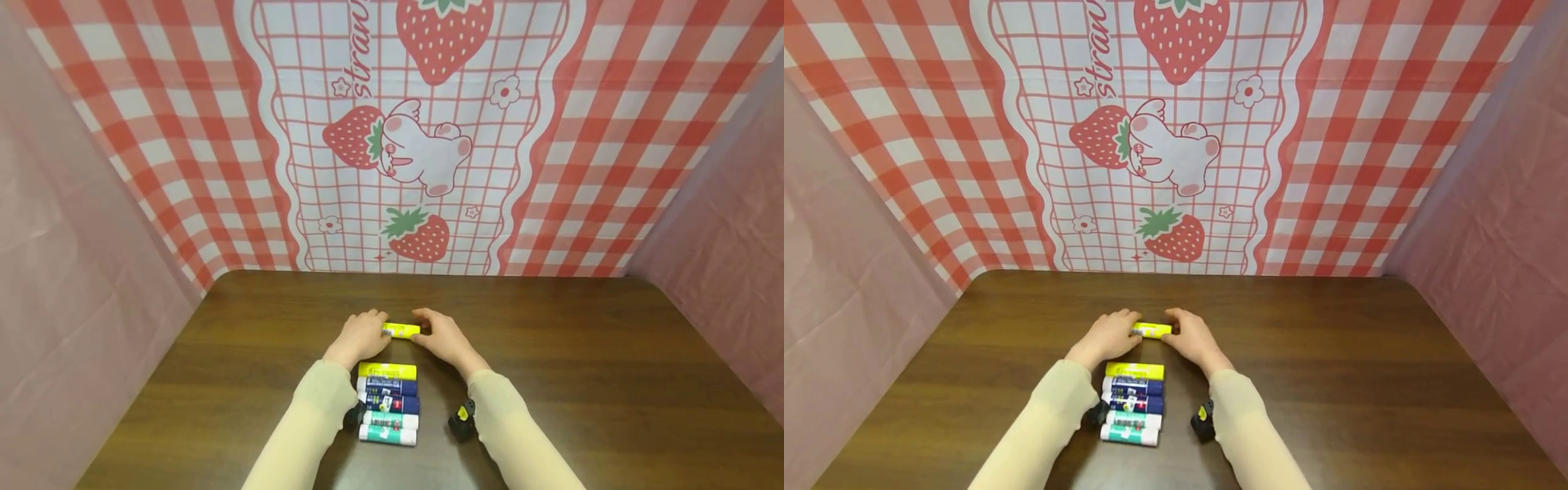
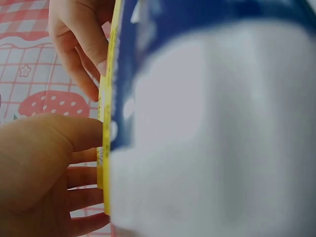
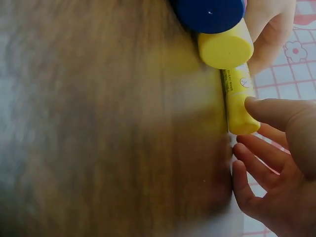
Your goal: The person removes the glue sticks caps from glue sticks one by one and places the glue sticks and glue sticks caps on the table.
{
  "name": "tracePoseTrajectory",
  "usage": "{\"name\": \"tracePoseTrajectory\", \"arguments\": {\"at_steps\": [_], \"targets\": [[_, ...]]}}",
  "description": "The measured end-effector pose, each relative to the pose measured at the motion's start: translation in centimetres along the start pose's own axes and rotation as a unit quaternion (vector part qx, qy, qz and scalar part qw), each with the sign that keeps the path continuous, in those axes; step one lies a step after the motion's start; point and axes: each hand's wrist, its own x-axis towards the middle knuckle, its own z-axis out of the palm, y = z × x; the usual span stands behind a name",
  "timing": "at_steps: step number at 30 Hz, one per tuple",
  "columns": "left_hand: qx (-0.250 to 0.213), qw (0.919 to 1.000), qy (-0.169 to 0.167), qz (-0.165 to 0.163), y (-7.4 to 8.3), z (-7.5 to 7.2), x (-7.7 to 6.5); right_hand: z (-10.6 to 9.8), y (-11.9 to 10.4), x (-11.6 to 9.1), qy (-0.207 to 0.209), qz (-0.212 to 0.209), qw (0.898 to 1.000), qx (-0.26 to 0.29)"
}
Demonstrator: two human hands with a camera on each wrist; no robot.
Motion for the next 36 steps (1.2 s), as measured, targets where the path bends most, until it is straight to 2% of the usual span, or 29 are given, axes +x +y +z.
{"name": "tracePoseTrajectory", "arguments": {"at_steps": [7, 10, 13, 15, 18, 21, 24, 28, 33, 35, 36], "targets": [[0.035, 0.9989, 0.020, 0.024, -0.5, 0.1, 0.3, 0.4, 0.1, 0.2, 0.017, 0.001, 1.000, -0.018], [0.030, 0.9987, 0.029, 0.030, -0.6, 0.1, 0.4, 0.4, 0.1, 0.2, 0.016, 0.008, 1.000, -0.009], [0.002, 0.9986, 0.041, 0.034, -0.8, 0.4, 0.4, 0.4, 0.0, 0.0, 0.017, 0.010, 1.000, 0.007], [-0.032, 0.9977, 0.048, 0.034, -1.1, 0.6, 0.3, 0.4, -0.1, -0.2, 0.020, 0.008, 1.000, 0.021], [-0.079, 0.9942, 0.063, 0.037, -1.7, 0.9, -0.1, 0.3, -0.3, -0.4, 0.025, 0.002, 0.999, 0.046], [-0.117, 0.9897, 0.071, 0.043, -2.2, 0.7, -0.8, -0.1, -0.5, -0.4, 0.026, -0.002, 0.996, 0.082], [-0.158, 0.9833, 0.082, 0.040, -2.5, 0.1, -1.4, -0.4, -0.9, -0.4, 0.029, -0.012, 0.991, 0.127], [-0.216, 0.9683, 0.122, 0.034, -2.0, -0.4, -1.7, -1.2, -1.3, -0.8, 0.048, -0.022, 0.982, 0.180], [-0.225, 0.9586, 0.166, 0.055, -0.8, -0.6, -1.6, -2.2, -1.5, -1.4, 0.081, -0.022, 0.970, 0.228], [-0.250, 0.9506, 0.175, 0.055, -0.7, -0.6, -1.6, -2.5, -1.7, -1.6, 0.086, -0.026, 0.965, 0.248], [-0.273, 0.9439, 0.178, 0.053, -0.7, -0.6, -1.7, -2.6, -1.8, -1.7, 0.086, -0.026, 0.961, 0.261]]}}
